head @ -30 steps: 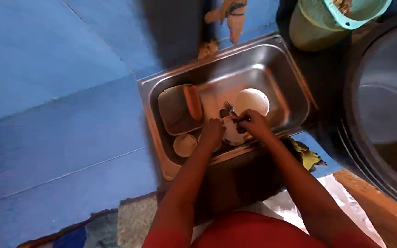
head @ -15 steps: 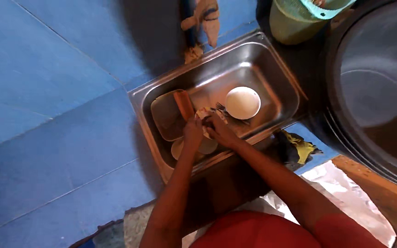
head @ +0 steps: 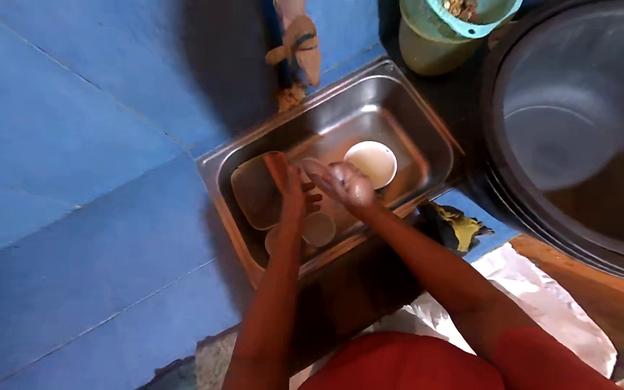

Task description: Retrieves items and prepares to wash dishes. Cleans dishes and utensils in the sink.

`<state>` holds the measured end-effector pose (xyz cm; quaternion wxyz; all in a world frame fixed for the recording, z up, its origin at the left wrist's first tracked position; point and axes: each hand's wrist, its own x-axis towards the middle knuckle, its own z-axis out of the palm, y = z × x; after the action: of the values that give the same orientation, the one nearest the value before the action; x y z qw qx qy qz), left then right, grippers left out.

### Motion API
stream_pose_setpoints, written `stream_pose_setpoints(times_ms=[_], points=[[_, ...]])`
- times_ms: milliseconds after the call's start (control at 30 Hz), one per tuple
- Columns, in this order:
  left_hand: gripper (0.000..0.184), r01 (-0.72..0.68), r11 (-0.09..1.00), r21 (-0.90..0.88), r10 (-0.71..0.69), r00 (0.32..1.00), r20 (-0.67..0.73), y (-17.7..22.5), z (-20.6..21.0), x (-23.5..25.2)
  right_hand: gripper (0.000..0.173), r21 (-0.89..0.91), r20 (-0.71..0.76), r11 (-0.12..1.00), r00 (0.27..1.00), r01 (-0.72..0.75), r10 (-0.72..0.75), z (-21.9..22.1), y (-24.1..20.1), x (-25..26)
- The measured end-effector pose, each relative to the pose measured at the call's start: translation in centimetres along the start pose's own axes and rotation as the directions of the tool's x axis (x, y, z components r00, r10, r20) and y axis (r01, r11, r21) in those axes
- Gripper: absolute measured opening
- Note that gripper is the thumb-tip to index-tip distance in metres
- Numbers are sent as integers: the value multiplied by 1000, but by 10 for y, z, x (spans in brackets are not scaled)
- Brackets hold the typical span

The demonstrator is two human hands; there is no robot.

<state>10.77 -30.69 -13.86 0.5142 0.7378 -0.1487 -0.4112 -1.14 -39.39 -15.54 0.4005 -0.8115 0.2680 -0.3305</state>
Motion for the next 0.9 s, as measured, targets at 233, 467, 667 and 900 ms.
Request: stream_pose_setpoints(times_ms=[233, 467, 667, 900], points=[[40, -19, 987, -161, 20, 1000, 3, -14, 14, 2, 52, 30, 19, 836, 836, -548, 548, -27, 48, 19], [33, -140, 965, 221, 119, 987, 103, -18, 28, -3, 39, 176, -23, 961, 975, -214, 221, 21, 30, -12], [38, -254, 743, 620, 256, 963, 87, 28, 32, 4, 38, -109, 28, 890, 894, -442, 447, -8, 69, 36], [36, -295, 218, 930, 268, 935, 234, 8, 43, 88, 53, -625, 457, 774, 754, -107, 472, -26, 113, 11]])
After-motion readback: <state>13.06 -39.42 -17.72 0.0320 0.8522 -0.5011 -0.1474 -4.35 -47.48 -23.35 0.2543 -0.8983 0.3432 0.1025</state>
